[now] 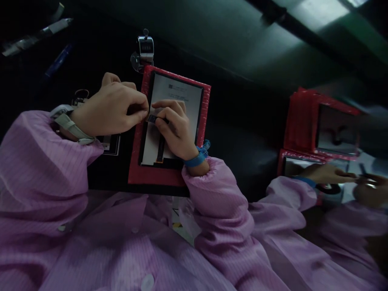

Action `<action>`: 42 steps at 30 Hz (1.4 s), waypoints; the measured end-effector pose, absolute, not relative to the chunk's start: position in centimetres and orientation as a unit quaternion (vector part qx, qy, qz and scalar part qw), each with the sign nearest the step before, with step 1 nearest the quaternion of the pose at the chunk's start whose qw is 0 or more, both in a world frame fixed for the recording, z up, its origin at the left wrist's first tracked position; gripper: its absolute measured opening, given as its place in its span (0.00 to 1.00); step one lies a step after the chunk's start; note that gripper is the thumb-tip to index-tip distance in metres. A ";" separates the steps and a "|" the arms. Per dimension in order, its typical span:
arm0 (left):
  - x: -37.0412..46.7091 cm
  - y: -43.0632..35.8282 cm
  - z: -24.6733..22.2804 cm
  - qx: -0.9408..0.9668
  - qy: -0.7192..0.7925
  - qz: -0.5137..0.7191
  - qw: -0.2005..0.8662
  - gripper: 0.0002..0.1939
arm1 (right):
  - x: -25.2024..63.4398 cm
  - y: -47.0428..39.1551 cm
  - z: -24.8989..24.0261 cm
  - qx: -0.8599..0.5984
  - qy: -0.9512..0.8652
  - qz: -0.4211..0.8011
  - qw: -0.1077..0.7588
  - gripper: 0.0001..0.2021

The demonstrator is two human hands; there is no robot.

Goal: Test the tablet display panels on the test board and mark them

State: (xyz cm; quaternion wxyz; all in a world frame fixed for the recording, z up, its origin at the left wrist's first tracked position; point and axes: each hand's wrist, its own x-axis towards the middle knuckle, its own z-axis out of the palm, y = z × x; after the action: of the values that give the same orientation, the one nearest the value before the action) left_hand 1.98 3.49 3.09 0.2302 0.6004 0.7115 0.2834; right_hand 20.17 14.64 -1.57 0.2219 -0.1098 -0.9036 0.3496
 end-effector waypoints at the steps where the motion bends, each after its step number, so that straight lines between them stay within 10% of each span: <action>1: 1.9 3.5 3.0 0.606 0.710 0.281 0.224 0.10 | 20.2 14.7 -1.6 -0.108 -0.905 0.345 0.222 0.11; 42: 2.4 1.5 3.4 0.562 0.735 0.361 0.113 0.16 | 20.3 15.0 -2.0 -0.125 -0.847 0.454 0.248 0.20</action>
State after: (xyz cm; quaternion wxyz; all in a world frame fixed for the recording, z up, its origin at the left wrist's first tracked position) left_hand 2.36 1.52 3.44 0.1132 0.5624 0.7351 0.3613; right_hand 20.26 14.99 -1.99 0.2481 -0.1246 -0.8468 0.4537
